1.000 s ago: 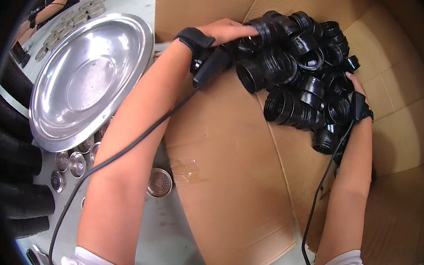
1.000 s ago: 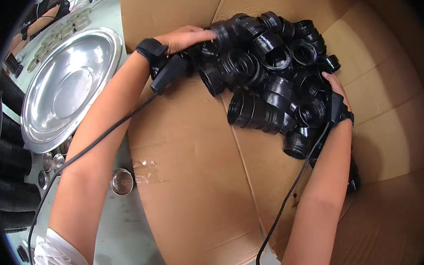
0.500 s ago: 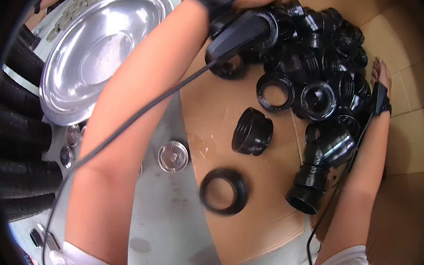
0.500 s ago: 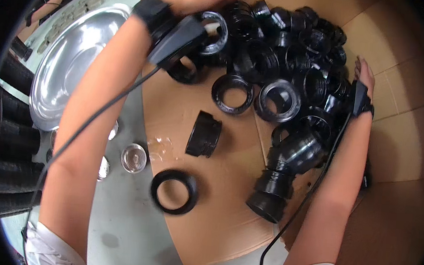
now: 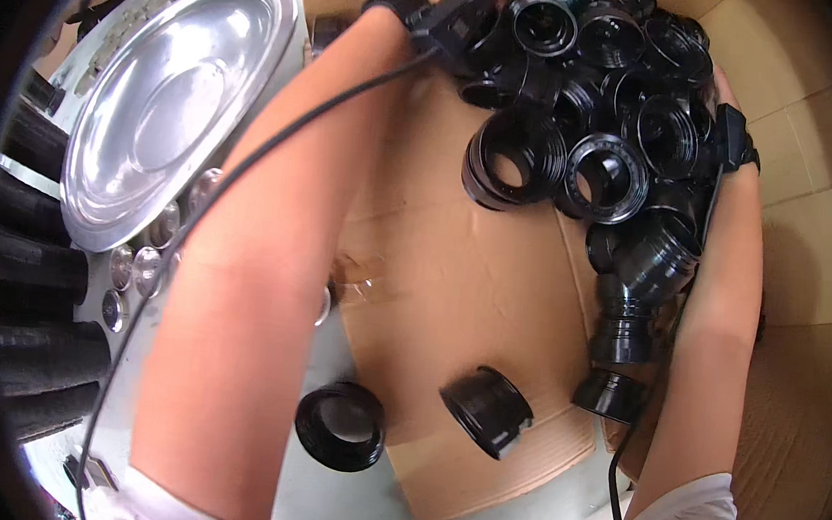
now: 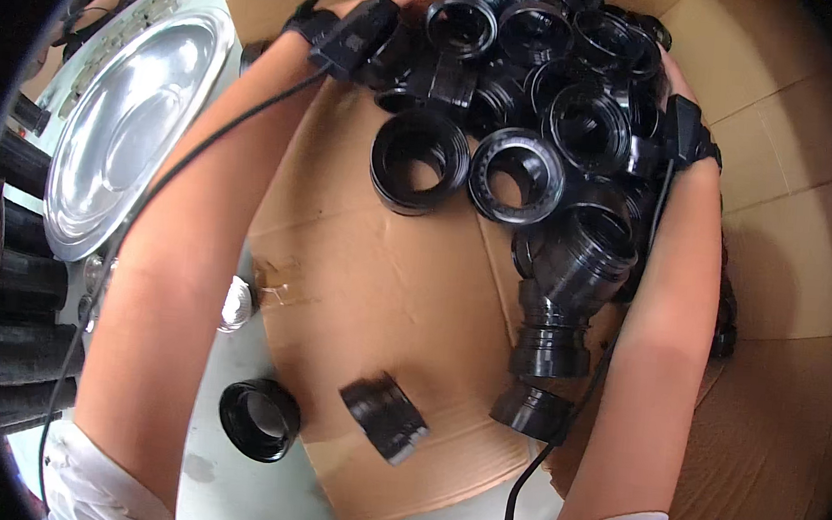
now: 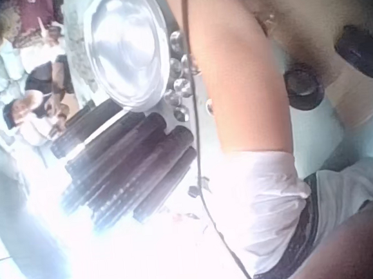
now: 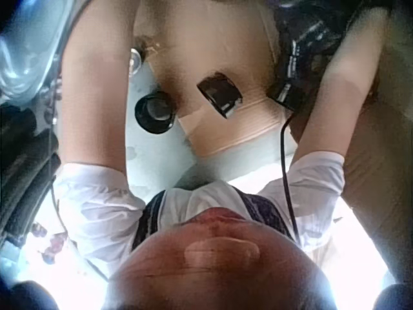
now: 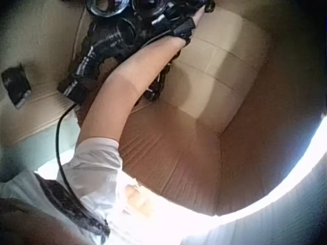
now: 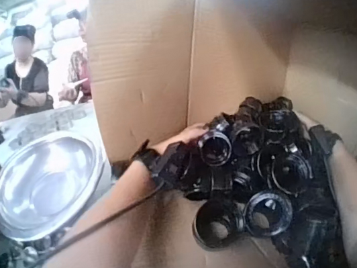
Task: Manually assemble flashlight components by inserting internal parts into black cylindrical housings and attaching caps.
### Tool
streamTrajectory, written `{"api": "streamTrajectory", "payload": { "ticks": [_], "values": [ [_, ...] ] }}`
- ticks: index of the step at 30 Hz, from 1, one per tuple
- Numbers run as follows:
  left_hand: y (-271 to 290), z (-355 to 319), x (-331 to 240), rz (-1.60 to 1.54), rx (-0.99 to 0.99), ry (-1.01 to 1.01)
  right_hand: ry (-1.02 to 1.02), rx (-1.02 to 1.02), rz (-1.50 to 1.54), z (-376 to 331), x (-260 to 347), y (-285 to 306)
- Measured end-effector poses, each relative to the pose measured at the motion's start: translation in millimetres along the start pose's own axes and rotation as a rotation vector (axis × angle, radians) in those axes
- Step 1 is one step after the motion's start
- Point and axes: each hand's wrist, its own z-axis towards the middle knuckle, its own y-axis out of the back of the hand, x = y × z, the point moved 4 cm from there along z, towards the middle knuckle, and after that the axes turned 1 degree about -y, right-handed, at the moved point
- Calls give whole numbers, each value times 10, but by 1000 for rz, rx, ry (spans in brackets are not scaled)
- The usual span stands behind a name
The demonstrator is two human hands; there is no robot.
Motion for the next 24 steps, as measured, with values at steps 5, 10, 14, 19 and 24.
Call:
{"api": "streamTrajectory", "payload": {
  "ticks": [5, 10, 14, 19, 24],
  "values": [
    [-211, 439, -88, 335, 389, -138, 6, 156, 205, 105, 46, -661],
    [-653, 62, -352, 221, 69, 30, 55, 396, 477, 148, 242, -1733],
    [-631, -85, -574, -29, -272, 281, 66, 513, 568, -156, 559, -1849],
    [-356, -244, -585, -55, -373, 276, 2, 542, 572, -607, 428, -1406],
    [-582, -112, -603, -209, -365, 298, -180, 423, 470, -751, 433, -840]
  ]
}}
